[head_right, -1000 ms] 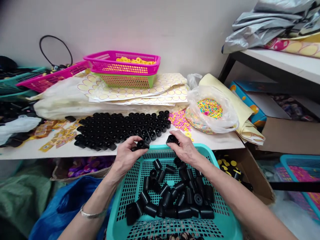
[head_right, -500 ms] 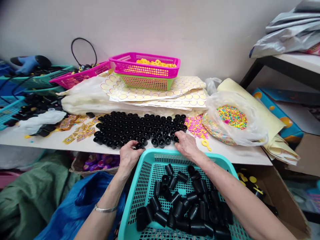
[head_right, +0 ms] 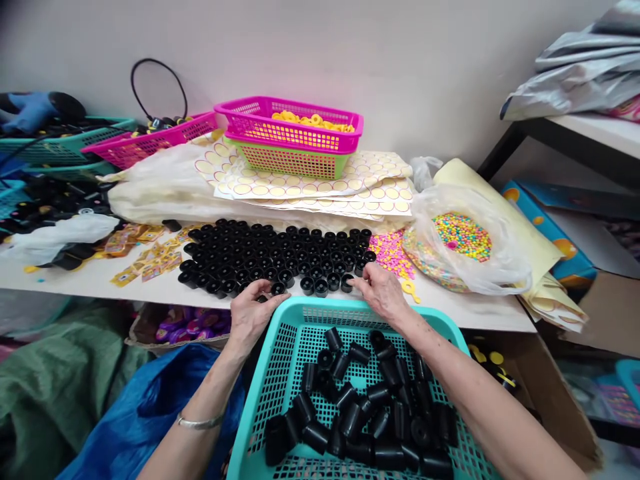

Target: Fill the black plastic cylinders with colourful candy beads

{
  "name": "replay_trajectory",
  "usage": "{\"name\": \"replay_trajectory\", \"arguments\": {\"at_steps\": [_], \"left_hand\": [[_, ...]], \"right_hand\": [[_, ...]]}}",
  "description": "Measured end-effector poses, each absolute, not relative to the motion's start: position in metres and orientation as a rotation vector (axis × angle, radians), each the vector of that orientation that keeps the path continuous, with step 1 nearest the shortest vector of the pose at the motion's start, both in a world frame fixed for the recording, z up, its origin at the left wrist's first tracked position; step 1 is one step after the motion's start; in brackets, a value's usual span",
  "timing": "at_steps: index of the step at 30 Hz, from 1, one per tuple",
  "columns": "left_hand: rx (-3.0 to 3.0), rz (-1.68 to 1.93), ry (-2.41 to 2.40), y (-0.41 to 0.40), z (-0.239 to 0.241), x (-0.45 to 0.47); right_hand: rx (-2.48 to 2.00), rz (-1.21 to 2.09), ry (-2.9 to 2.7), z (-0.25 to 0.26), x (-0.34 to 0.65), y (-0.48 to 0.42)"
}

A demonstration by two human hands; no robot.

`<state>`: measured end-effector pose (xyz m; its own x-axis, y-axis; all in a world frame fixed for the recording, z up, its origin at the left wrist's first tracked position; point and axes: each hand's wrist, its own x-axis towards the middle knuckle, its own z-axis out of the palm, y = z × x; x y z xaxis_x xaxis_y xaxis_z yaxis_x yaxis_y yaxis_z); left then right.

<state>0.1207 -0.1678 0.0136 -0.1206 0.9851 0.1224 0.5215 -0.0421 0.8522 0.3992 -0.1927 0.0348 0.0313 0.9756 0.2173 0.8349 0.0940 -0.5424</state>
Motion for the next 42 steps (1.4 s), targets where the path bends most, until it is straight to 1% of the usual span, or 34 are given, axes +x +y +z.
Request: {"name": "replay_trajectory", "arguments": {"at_steps": [4, 9, 12, 15, 19, 23, 25, 29, 33, 37, 39, 42], "left_hand": [[1.524, 1.171, 1.693, -0.172, 0.017, 0.121], [1.226, 1.421, 1.614, -0.175, 0.019, 0.122], [1.164, 1.423, 1.519, -0.176, 0.017, 0.122], [1.2, 1.372, 1.445, -0.173, 0.013, 0.124], [1.293, 1.297, 1.389, -0.165, 0.011, 0.125], [1.352, 1.263, 1.369, -0.163, 0.017, 0.124], [1.373, 1.252, 1.343, -0.166, 0.02, 0.124], [1.288, 1.321, 1.353, -0.174, 0.025, 0.125], [0.937, 1.47, 1.384, -0.179, 0.038, 0.116], [0.666, 1.346, 1.178, -0.188, 0.06, 0.098], [0.755, 1.302, 1.181, -0.192, 0.064, 0.092], [1.257, 1.335, 1.423, -0.193, 0.055, 0.089]], "right_hand": [[-1.788, 0.318, -1.855, 0.033, 0.408, -0.191], [-1.751, 0.509, -2.043, 0.045, 0.415, -0.193], [-1.743, 0.646, -2.05, 0.047, 0.416, -0.197], [-1.741, 0.684, -2.0, 0.043, 0.416, -0.196], [-1.702, 0.547, -1.975, 0.036, 0.415, -0.19], [-1.751, 0.211, -1.986, 0.035, 0.408, -0.195], [-1.788, 0.095, -2.053, 0.038, 0.401, -0.201], [-1.91, 0.1, -2.225, 0.046, 0.388, -0.205], [-1.898, 0.116, -2.404, 0.054, 0.385, -0.195], [-1.814, 0.069, -2.527, 0.061, 0.385, -0.188], [-1.786, 0.046, -2.568, 0.065, 0.385, -0.185], [-1.73, 0.016, -2.691, 0.07, 0.382, -0.179]]}}
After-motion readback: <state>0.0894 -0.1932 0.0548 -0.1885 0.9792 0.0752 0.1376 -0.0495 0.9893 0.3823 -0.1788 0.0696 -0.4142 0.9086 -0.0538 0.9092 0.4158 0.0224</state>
